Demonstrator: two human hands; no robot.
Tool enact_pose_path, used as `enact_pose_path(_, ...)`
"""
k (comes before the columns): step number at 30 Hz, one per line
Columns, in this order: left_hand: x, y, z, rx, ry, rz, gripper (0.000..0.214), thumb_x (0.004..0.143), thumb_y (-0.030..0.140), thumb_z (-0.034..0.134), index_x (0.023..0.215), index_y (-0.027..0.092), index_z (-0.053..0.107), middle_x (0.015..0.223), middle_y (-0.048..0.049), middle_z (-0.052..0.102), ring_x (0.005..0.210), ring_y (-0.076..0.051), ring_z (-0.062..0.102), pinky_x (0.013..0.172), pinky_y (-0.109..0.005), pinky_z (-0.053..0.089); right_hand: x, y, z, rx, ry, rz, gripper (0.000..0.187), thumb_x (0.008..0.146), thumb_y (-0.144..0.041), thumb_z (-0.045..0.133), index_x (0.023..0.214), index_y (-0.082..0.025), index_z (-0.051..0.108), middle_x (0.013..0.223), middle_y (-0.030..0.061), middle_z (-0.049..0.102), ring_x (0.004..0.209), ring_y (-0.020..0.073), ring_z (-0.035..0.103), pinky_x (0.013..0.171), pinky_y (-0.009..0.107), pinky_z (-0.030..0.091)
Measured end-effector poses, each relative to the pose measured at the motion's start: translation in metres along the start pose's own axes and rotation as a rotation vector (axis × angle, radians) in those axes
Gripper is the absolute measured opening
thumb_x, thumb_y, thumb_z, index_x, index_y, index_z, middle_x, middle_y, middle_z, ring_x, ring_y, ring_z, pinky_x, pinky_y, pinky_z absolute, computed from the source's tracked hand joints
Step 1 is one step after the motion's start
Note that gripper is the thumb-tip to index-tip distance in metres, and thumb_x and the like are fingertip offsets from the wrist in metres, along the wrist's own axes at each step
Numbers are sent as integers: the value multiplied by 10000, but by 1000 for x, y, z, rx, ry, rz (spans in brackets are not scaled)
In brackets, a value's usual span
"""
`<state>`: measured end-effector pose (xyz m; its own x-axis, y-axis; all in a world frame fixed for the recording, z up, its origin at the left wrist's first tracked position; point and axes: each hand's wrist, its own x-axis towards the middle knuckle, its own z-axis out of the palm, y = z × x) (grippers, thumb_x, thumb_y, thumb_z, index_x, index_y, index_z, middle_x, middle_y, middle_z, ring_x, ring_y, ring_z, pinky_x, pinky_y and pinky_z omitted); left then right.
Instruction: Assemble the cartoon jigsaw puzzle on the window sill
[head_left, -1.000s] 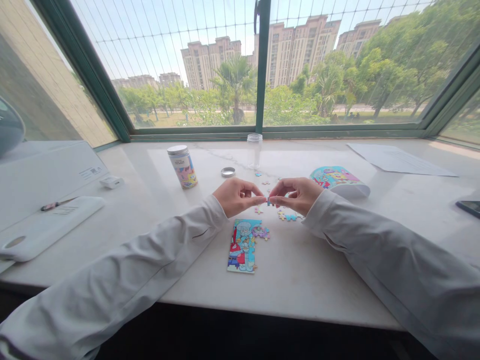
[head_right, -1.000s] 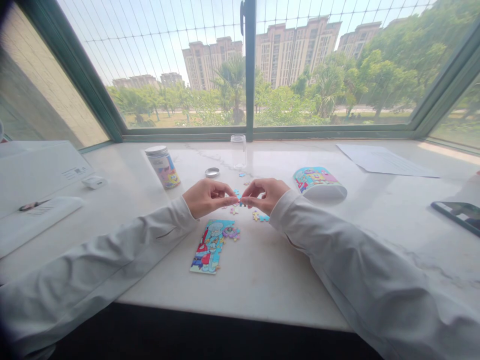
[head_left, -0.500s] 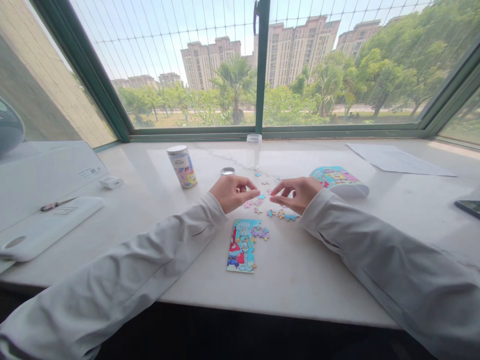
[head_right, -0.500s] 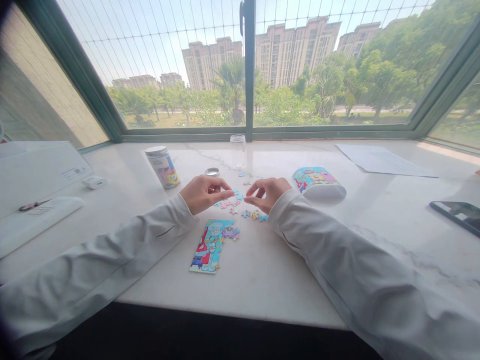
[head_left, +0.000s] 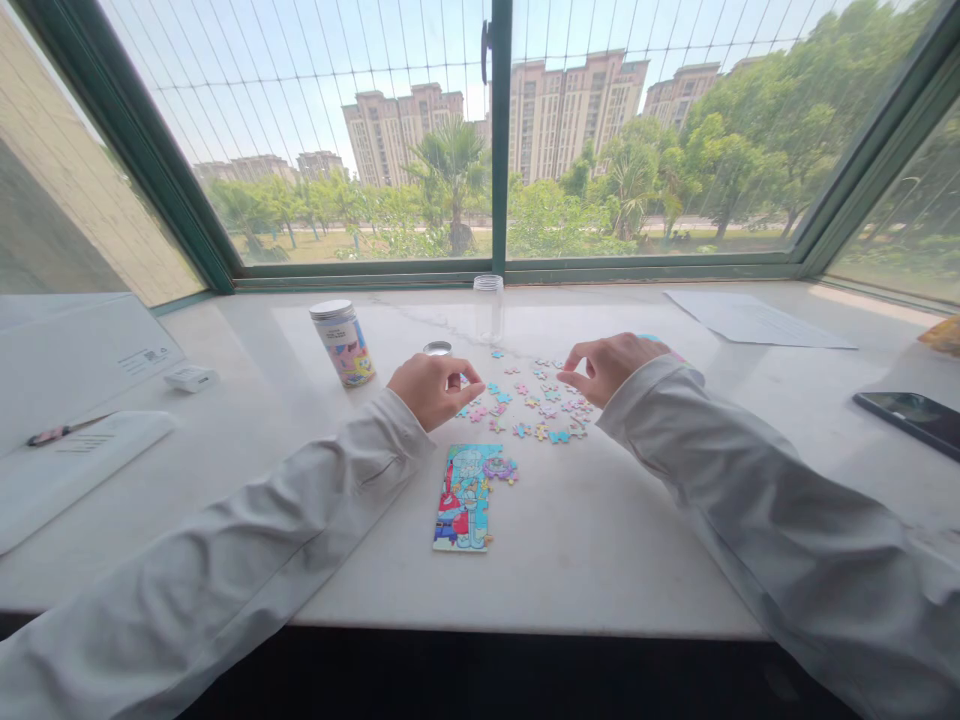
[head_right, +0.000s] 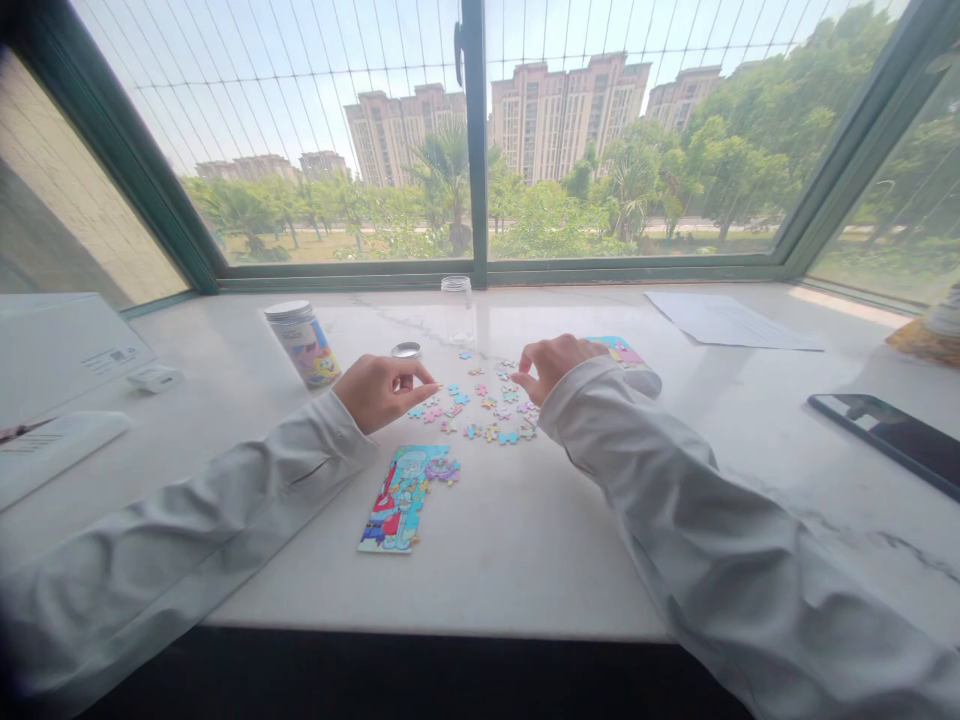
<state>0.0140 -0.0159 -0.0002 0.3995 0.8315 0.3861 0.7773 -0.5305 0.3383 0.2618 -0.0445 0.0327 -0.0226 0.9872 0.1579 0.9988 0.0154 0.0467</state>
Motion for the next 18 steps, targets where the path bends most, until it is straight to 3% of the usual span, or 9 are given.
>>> enact_pose_path(10, -2, -3, 4, -16, -49, 79, 230, 788, 428, 626, 814, 231, 743, 566, 24, 565, 544, -98, 479, 574, -253, 344, 7, 8, 6, -16, -56, 51, 317, 807, -554, 563, 972, -339, 726, 1003, 48, 707, 934, 283, 629, 798, 435, 462)
enact_pose_path(18, -2, -2, 2, 17, -29, 82, 223, 788, 421, 627, 815, 235, 747, 581, 19, 592, 549, -97, 487, 576, -251, 346, 14, 24, 13, -55, 26, 202, 324, 835, -449, 546, 1087, -302, 685, 1062, 100, 683, 906, 262, 627, 772, 412, 462)
